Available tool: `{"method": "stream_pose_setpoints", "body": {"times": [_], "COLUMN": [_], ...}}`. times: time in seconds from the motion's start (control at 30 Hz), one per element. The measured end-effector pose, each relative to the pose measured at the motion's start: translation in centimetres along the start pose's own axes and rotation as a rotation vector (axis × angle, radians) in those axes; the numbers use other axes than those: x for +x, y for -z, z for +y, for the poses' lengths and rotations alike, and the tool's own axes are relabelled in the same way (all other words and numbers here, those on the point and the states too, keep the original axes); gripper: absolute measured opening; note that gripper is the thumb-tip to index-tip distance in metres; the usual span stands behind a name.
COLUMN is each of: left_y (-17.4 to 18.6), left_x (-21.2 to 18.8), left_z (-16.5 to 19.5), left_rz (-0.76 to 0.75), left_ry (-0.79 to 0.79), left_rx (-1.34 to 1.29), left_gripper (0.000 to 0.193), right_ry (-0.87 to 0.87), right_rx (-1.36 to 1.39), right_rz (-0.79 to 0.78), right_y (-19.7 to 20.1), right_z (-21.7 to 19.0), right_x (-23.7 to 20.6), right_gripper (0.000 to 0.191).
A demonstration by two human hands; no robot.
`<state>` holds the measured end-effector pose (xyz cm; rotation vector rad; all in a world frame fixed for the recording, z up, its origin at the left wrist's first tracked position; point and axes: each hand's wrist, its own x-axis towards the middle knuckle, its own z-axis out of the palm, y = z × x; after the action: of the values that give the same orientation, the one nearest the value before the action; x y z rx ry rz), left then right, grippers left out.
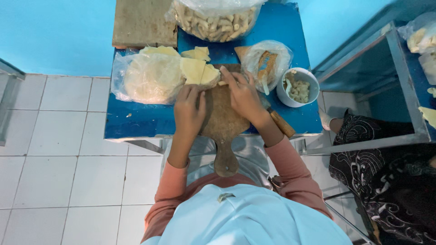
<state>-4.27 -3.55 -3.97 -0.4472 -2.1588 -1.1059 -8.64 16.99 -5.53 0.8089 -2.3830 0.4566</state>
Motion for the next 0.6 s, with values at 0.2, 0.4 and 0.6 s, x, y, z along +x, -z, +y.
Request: {"method": "stream_pose_setpoints", "body": {"times": [0.2,0.4,0.6], "left_y": [0.5,1.0,1.0], "left_x": [-0.8,-1.0,-1.1], "left_z": [-0.7,-0.1,0.6], "left_rz": [-0.003,0.014,-0.013], "left_ry": [0.024,-0.001,0.026], "left_rx": [-0.032,-0.105,-0.188], "left_gripper": [0.009,0.028,0.053], "right_ry": [-0.148,-0.469,-0.571], "right_rx": [0.136,1.05,1.345], "right_rz": [-0.026,-0.02,-0.287], "right_y": [-0.9,0.4,4.3], "right_z": [0.3,-0.4,-3.1], "right_x": [1.4,1.3,1.2], "right_gripper": [0.067,0.066,0.067]}}
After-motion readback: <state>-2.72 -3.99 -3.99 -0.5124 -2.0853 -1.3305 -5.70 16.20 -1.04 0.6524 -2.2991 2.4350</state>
